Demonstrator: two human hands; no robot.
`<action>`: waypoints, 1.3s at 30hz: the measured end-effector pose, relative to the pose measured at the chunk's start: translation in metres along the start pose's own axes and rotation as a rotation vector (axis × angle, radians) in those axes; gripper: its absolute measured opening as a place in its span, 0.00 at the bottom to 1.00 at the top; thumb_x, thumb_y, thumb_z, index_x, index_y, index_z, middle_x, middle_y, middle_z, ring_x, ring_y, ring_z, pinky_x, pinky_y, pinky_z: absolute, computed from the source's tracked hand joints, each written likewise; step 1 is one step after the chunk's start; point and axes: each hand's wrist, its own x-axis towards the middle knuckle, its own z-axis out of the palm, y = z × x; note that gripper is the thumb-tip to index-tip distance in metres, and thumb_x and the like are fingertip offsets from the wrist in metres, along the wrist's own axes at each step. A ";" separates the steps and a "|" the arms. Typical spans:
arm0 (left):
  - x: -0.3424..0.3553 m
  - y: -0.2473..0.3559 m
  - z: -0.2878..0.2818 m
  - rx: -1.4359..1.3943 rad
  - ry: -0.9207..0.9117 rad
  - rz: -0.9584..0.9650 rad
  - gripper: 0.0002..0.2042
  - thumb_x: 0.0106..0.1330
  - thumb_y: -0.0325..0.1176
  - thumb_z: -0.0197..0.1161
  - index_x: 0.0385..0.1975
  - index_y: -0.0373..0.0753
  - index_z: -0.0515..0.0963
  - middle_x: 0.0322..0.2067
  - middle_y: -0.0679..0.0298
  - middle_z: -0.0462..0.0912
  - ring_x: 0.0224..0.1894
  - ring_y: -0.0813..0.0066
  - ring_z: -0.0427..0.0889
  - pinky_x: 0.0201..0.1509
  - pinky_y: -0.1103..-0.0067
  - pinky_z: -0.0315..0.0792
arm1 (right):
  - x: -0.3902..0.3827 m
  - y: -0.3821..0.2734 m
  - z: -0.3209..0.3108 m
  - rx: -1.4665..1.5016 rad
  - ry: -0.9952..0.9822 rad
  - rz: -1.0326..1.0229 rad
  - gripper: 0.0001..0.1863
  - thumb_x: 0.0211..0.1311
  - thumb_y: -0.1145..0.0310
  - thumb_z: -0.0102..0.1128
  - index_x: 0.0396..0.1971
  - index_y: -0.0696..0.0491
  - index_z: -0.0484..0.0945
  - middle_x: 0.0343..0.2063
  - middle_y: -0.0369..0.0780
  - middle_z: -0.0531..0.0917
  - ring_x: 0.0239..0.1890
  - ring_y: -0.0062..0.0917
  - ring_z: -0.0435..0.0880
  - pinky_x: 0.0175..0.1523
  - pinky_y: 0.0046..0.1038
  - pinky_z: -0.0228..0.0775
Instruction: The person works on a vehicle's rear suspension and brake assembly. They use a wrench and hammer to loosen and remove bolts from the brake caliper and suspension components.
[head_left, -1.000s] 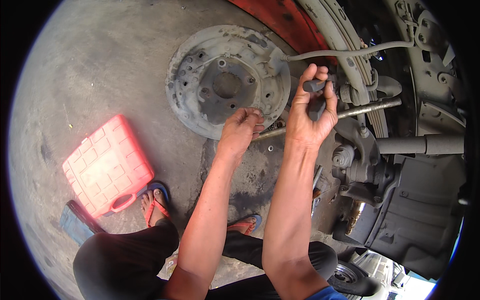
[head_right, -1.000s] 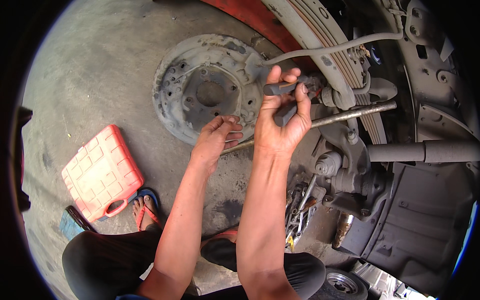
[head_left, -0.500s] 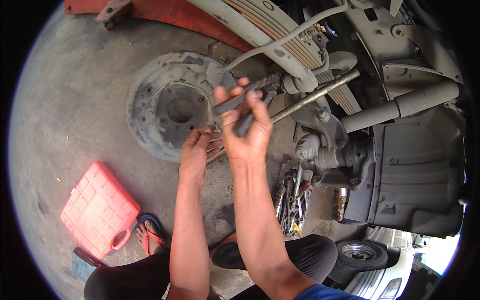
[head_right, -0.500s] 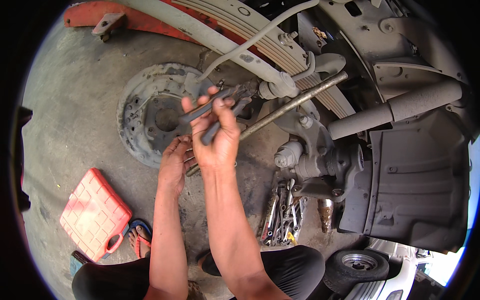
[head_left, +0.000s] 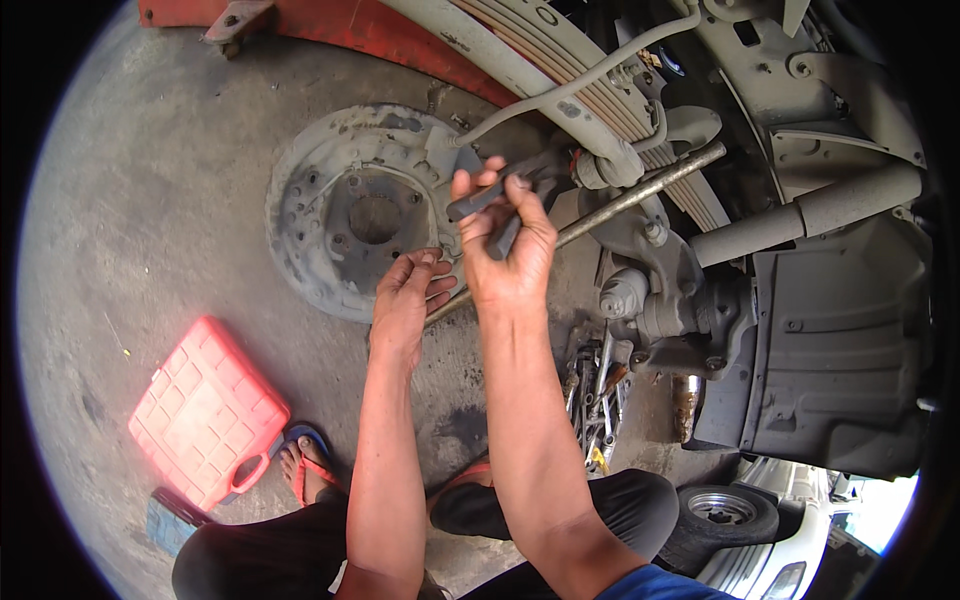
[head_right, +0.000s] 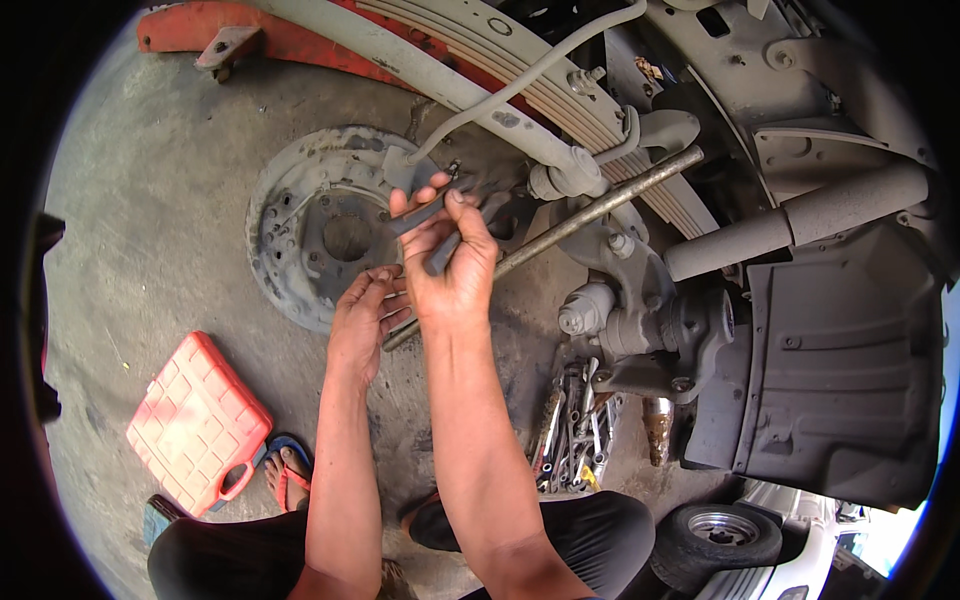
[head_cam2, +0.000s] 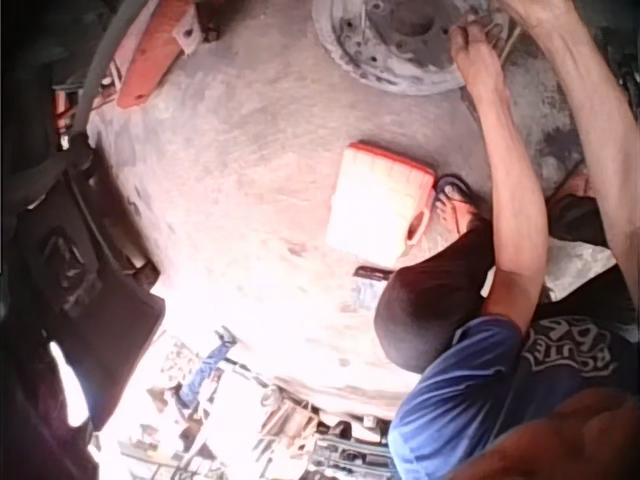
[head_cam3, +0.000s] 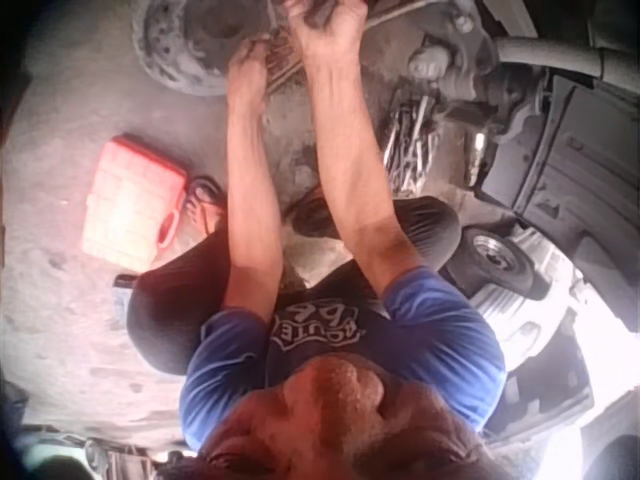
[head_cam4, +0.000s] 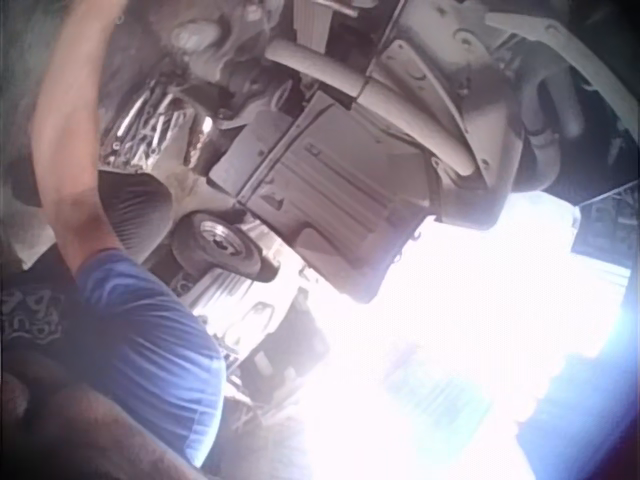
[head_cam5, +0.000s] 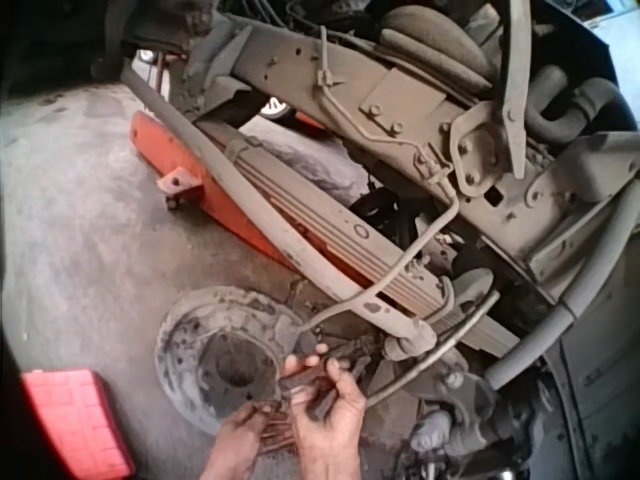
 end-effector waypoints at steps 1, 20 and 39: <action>0.000 0.000 0.000 -0.003 -0.003 0.017 0.14 0.78 0.40 0.54 0.54 0.38 0.77 0.45 0.63 0.83 0.46 0.76 0.82 0.53 0.76 0.75 | 0.000 0.000 -0.001 0.013 -0.077 -0.073 0.09 0.68 0.78 0.58 0.46 0.61 0.74 0.43 0.45 0.82 0.41 0.33 0.83 0.61 0.47 0.80; 0.053 0.123 0.080 1.040 -0.003 0.709 0.22 0.73 0.53 0.60 0.44 0.36 0.81 0.32 0.47 0.85 0.37 0.54 0.85 0.41 0.62 0.76 | -0.148 -0.097 0.037 -2.271 0.075 0.416 0.28 0.49 0.71 0.67 0.54 0.56 0.74 0.34 0.50 0.82 0.41 0.41 0.84 0.50 0.36 0.72; 0.071 0.139 0.062 1.138 0.368 1.043 0.18 0.73 0.50 0.57 0.34 0.38 0.77 0.35 0.53 0.85 0.41 0.45 0.83 0.58 0.47 0.69 | -0.214 -0.117 -0.015 -2.115 0.017 0.289 0.31 0.50 0.73 0.73 0.57 0.60 0.75 0.55 0.50 0.82 0.59 0.41 0.81 0.64 0.33 0.70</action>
